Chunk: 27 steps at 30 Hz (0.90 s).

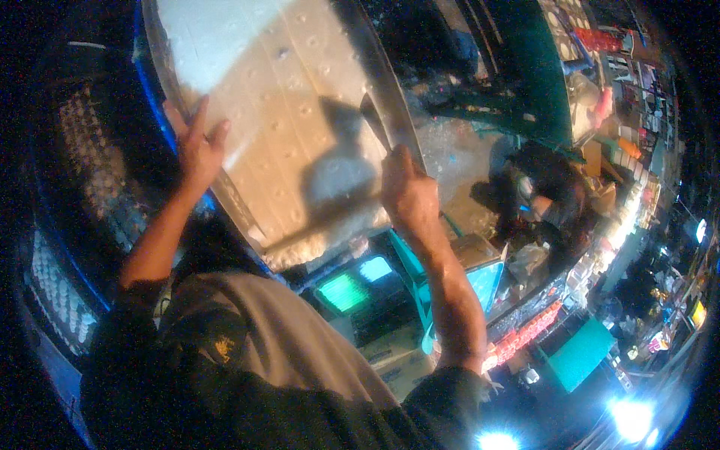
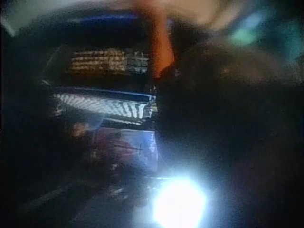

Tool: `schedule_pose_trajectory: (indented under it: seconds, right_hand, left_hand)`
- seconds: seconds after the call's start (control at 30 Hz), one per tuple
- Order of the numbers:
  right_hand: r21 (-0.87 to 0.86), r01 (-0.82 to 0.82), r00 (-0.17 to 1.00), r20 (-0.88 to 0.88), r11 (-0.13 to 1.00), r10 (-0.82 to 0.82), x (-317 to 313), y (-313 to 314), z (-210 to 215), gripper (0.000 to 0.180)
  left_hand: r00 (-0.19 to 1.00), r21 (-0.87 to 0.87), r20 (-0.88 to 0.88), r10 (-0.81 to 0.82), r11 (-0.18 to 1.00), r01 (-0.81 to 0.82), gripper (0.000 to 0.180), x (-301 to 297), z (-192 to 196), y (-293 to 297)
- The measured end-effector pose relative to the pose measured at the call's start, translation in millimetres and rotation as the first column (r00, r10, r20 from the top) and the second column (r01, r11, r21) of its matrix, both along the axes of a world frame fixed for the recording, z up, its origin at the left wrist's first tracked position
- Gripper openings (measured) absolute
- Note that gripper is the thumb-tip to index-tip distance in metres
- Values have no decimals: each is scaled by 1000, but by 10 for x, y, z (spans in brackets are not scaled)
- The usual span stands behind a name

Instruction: The person uses a metal scraper to cut a large sheet of white dough on a perforated metal tray into smaller rectangular pieces. They repeatedly scrape the dough, gather the cut pieces, and move them to the side of the tray.

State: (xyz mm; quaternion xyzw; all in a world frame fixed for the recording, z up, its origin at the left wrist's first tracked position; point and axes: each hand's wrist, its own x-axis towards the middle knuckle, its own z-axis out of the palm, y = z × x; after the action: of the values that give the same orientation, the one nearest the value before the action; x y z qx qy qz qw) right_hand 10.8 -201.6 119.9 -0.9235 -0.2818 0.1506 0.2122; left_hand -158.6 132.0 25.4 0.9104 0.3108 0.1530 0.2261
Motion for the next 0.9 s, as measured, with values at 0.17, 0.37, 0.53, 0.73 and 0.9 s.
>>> schedule_pose_trajectory:
  seconds: [0.17, 0.37, 0.53, 0.73, 0.9]
  right_hand:
    - [-81, 60, 998, -21, 995, -62, 99, 128, -248, 12]
    - [32, -22, 997, 72, 999, 19, 257, 515, -166, 12]
    - [-28, 7, 999, 42, 1000, -6, 242, 689, -272, 15]
    - [33, -29, 981, 194, 999, 22, 407, 945, -462, 14]
    - [7, -54, 976, 214, 999, 52, 525, 1154, -512, 12]
  left_hand:
    - [1000, 51, -9, -22, 998, 22, 68, 26, -79, 57]
    - [998, 74, -63, -3, 997, 8, 69, 53, -49, 64]
    - [1000, -15, 23, -11, 1000, 12, 71, 67, -12, 16]
    - [927, 290, -345, -148, 922, 255, 68, 264, 325, -36]
    - [863, 232, -488, -130, 934, 271, 78, 655, 354, 275]
